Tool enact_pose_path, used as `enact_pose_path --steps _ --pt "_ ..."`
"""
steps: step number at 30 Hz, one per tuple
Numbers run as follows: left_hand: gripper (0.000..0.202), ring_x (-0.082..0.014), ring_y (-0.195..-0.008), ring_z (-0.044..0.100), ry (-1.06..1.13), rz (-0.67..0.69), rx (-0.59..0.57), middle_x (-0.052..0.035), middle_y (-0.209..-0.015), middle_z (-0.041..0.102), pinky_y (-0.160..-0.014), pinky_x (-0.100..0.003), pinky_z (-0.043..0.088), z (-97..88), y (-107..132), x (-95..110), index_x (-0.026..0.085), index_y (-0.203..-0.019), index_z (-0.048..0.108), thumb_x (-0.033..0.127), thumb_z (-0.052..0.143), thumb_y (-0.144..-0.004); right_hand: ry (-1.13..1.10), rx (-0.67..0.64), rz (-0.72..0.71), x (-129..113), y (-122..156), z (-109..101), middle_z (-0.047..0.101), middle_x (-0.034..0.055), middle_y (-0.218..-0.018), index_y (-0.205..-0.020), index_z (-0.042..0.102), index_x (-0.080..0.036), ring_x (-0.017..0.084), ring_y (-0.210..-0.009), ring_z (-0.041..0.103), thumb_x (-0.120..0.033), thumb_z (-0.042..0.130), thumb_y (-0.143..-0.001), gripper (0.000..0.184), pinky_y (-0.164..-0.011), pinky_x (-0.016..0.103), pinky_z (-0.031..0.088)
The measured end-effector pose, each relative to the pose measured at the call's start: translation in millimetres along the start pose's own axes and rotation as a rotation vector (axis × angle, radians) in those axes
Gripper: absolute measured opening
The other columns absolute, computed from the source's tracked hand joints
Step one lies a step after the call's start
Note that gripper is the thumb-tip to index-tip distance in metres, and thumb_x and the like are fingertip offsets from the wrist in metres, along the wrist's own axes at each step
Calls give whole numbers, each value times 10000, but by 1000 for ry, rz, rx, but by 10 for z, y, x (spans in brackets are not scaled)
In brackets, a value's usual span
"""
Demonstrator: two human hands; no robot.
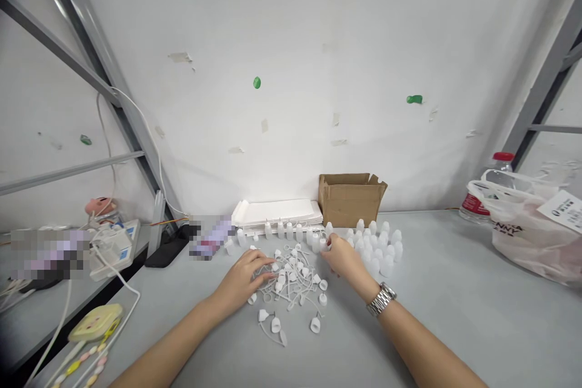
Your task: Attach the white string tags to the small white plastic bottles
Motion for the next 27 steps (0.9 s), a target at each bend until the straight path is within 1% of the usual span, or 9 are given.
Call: enact_pose_path --steps 2,4,7,10,12,14,16,21,27 --pt "233 -191 -897 524 -14 19 27 -56 -904 587 -821 -325 434 -21 -1 2 206 -1002 629 286 525 -809 21 -9 9 -17 21 -66 639 73 -751 -963 482 -124 106 -352 527 -152 530 -718 251 -294 189 286" --pt "227 -187 -876 528 -20 59 49 -52 -892 586 -805 -323 443 -35 2 30 216 -1005 624 275 516 -815 44 -5 13 -43 55 -209 640 67 -745 -1034 465 -122 106 -348 520 -162 554 -715 333 -309 194 296" --pt "258 -185 -877 529 -30 128 48 -57 -915 579 -794 -323 452 -6 17 103 227 -1058 595 272 514 -818 81 41 -3 -74 110 -527 642 51 -785 -1038 488 -141 106 -409 549 -205 534 -757 292 -387 204 351" --pt "306 -191 -934 518 -72 251 24 -66 -992 573 -821 -340 444 88 47 215 254 -1123 554 219 503 -823 187 155 -10 -51 136 -816 631 70 -879 -960 555 -151 160 -646 608 -214 506 -779 198 -513 224 390" --pt "362 -193 -975 508 -123 359 1 -67 -1038 572 -842 -358 431 173 77 289 275 -1136 540 114 456 -823 289 218 -14 -22 131 -891 620 90 -913 -893 592 -146 211 -802 592 -183 508 -762 160 -573 247 383" --pt "437 -192 -1004 500 -171 437 -28 -64 -1049 579 -841 -363 427 251 104 326 275 -1118 549 15 408 -796 370 241 -25 -3 111 -863 611 105 -926 -862 609 -138 239 -862 569 -151 518 -742 151 -599 264 373" --pt "431 -191 -1004 504 -198 465 -39 -62 -1021 592 -825 -359 429 290 113 328 260 -1066 578 -10 399 -781 435 242 -43 -1 90 -789 605 121 -933 -870 617 -125 258 -881 557 -127 528 -730 166 -616 278 368" --pt "234 -183 -899 525 -223 422 13 -61 -916 606 -768 -334 436 248 83 298 207 -893 625 68 460 -803 552 210 -84 -33 62 -642 616 157 -910 -868 630 -94 295 -890 548 -105 530 -735 167 -638 305 356" --pt "167 -171 -840 512 -222 366 -6 -50 -855 591 -741 -309 434 255 53 259 185 -788 597 90 462 -810 589 145 -87 -49 49 -557 647 143 -826 -804 631 -108 267 -804 586 -111 516 -758 124 -595 289 343"
Point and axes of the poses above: each hand's wrist, its own y-axis away from the middle knuckle, its own z-axis out of the palm, x = y × z, the point moved 7 cm from there along -y, towards the middle knuckle
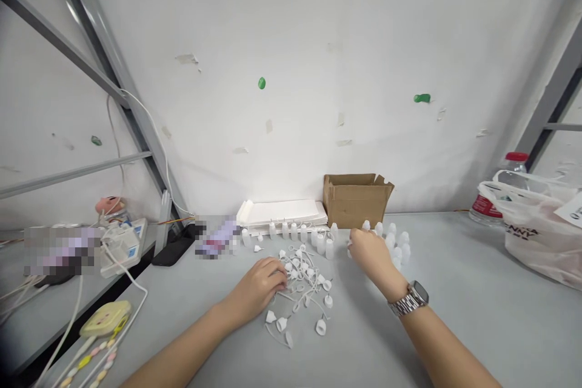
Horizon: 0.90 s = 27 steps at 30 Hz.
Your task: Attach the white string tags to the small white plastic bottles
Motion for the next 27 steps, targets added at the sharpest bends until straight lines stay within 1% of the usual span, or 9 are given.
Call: enact_pose_path --steps 3,6,10,12,16,20,22,25,27 --pt "147 -175 -835 516 24 -27 -4 -50 -850 593 -740 -308 434 -22 -3 -12 181 -777 582 87 471 -801 -4 -21 9 -9 12 -3 652 132 -788 -753 621 -121 263 -764 596 -144 522 -775 104 -570 286 334" --pt "160 -177 -840 541 130 -88 40 -51 -862 620 -764 -318 429 -108 -6 -28 184 -813 571 83 448 -808 -22 -41 18 -28 42 -14 648 115 -750 -711 603 -138 261 -739 599 -189 531 -785 115 -543 281 323" --pt "130 -177 -889 574 366 -247 149 -36 -906 655 -837 -334 411 -241 12 -104 212 -855 568 168 448 -832 -59 -73 -1 -101 102 9 637 105 -739 -732 589 -145 249 -710 597 -209 527 -788 105 -513 270 307" --pt "121 -178 -890 585 491 -356 199 -28 -892 659 -811 -319 428 -272 33 -171 223 -841 571 232 450 -836 -76 -88 -14 -136 132 36 634 103 -739 -763 588 -143 246 -697 595 -204 530 -781 85 -503 265 297" --pt "120 -192 -854 623 741 -547 319 -20 -779 657 -744 -293 460 -278 81 -331 209 -761 547 305 489 -805 -112 -119 -53 -177 176 87 630 97 -731 -749 587 -143 236 -670 591 -141 558 -730 35 -489 256 279" --pt "119 -200 -818 647 965 -636 444 -29 -734 673 -777 -313 465 -249 102 -480 183 -782 562 290 575 -734 -172 -123 -109 -253 209 36 617 62 -736 -739 572 -163 197 -653 569 -145 568 -728 21 -496 248 297" --pt "200 -209 -810 652 1049 -691 492 -37 -720 683 -788 -330 469 -224 117 -552 164 -838 593 285 630 -683 -262 -76 -171 -354 244 -61 589 32 -705 -764 552 -179 171 -627 541 -208 545 -771 31 -508 244 312" --pt "313 -231 -830 652 1165 -769 526 -65 -762 705 -814 -356 468 -180 141 -628 138 -863 638 300 705 -604 -563 55 -300 -560 350 -255 505 -5 -596 -679 468 -198 146 -545 477 -375 472 -833 235 -486 247 316" --pt "305 -236 -845 648 1221 -788 538 -86 -808 711 -833 -361 463 -163 151 -653 130 -815 660 322 722 -587 -783 68 -323 -669 422 -283 480 -17 -575 -661 407 -206 136 -516 475 -463 426 -844 316 -469 246 343"
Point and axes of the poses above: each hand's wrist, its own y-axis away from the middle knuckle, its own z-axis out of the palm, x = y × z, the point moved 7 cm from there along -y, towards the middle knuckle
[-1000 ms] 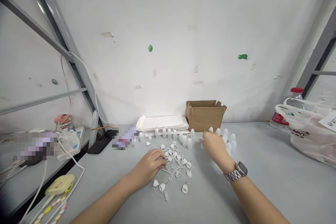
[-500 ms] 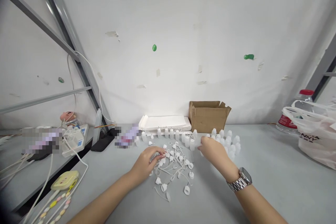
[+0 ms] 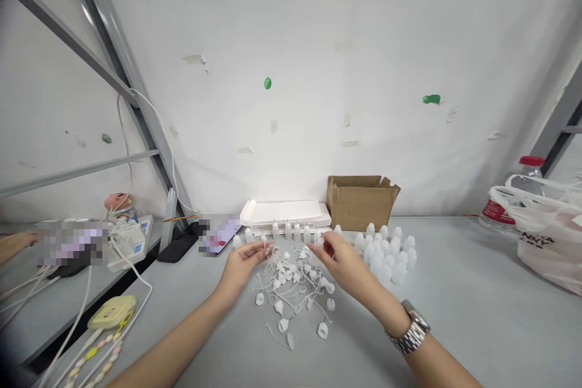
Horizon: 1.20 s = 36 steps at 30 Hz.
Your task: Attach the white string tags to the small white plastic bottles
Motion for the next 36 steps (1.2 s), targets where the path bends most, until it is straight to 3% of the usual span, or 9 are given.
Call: enact_pose_path --steps 3,7,11,14,18,21,26,30,36 --pt "271 -226 -853 648 107 -4 39 -81 -814 712 -855 -360 455 -44 -8 -6 137 -772 656 332 727 -597 -348 -131 77 -28 62 275 501 -39 -577 -745 399 -213 128 -449 520 -549 445 -809 345 -420 248 415" --pt "219 -211 -882 647 350 -61 60 -81 -863 707 -904 -365 431 -65 -24 -33 149 -762 609 278 725 -628 -726 -264 130 -34 123 610 565 -3 -699 -756 399 -209 210 -624 650 -550 562 -733 379 -348 235 462" --pt "152 -218 -971 616 479 -161 66 -101 -939 694 -939 -381 403 -70 -42 -87 157 -716 567 196 702 -661 -892 -300 174 -35 156 763 616 24 -773 -736 420 -188 216 -619 670 -531 597 -713 387 -354 229 485" --pt "147 -251 -1105 529 436 -148 42 -103 -1024 670 -965 -432 358 -59 -35 -75 167 -710 575 229 700 -662 -942 -291 192 -53 168 765 629 32 -804 -756 426 -187 214 -621 672 -528 576 -735 374 -363 230 493" --pt "152 -261 -1222 402 48 66 -32 -112 -1163 601 -1038 -392 236 16 38 106 165 -678 633 306 688 -666 -966 -276 191 -65 163 737 593 -3 -717 -782 416 -196 182 -515 642 -528 536 -769 353 -331 227 459" --pt "169 -264 -1193 437 -102 183 -32 -114 -1139 616 -1025 -385 256 65 105 217 172 -679 643 339 668 -679 -925 -243 178 -40 141 731 547 -24 -700 -847 433 -204 149 -477 597 -542 523 -769 358 -316 214 414" --pt "264 -268 -927 631 129 1 -20 -119 -942 696 -889 -417 412 66 93 102 162 -764 567 406 642 -695 -664 -271 63 -84 156 764 476 -40 -569 -707 500 -170 96 -477 471 -511 558 -757 350 -443 212 378" --pt "266 -259 -914 640 254 -113 -46 -120 -939 696 -836 -393 455 106 118 24 173 -800 511 382 645 -704 -526 -325 58 -121 245 847 495 -29 -566 -699 540 -162 98 -502 451 -458 555 -779 308 -472 209 351" --pt "245 -260 -927 636 279 -174 -116 -132 -940 693 -811 -378 467 243 230 -7 182 -795 482 378 617 -735 -427 -326 94 -107 298 908 548 -22 -545 -709 541 -166 96 -443 447 -414 536 -798 263 -448 207 345"
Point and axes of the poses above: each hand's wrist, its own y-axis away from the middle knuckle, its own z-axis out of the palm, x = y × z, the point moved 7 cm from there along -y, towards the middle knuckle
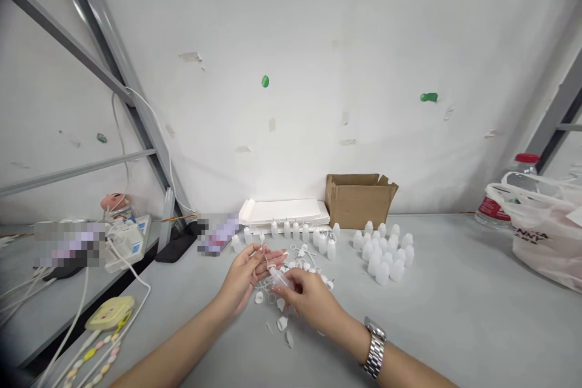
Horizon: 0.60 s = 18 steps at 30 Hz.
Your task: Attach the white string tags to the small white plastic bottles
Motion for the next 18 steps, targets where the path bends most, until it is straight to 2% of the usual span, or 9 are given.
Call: enact_pose_path --steps 8,12,15,18 --pt "263 -257 -1029 583 -61 12 -55 -130 -992 682 -890 -362 422 76 26 6 161 -833 567 302 704 -659 16 129 31 -24 -5 -99 504 -34 -499 -727 587 -155 111 -469 459 -383 551 -783 237 -488 222 352" --pt "261 -259 -1010 589 -95 -13 -40 -135 -1021 672 -895 -358 420 51 19 -12 141 -823 639 286 729 -625 -21 196 -5 -29 -16 -131 514 -30 -514 -805 632 -166 127 -492 466 -378 581 -757 223 -505 238 363" --pt "251 -270 -1001 588 -112 -34 -63 -137 -960 692 -903 -365 412 55 25 -27 125 -783 683 310 728 -620 -26 256 -41 -25 -4 -176 548 -14 -565 -880 647 -179 144 -517 487 -374 569 -760 242 -507 253 386" --pt "293 -280 -955 604 -208 -28 -61 -128 -907 705 -884 -378 417 53 41 -13 123 -820 709 347 712 -630 28 301 -120 -49 26 -211 595 17 -657 -979 626 -183 169 -578 534 -330 509 -806 256 -552 282 437"
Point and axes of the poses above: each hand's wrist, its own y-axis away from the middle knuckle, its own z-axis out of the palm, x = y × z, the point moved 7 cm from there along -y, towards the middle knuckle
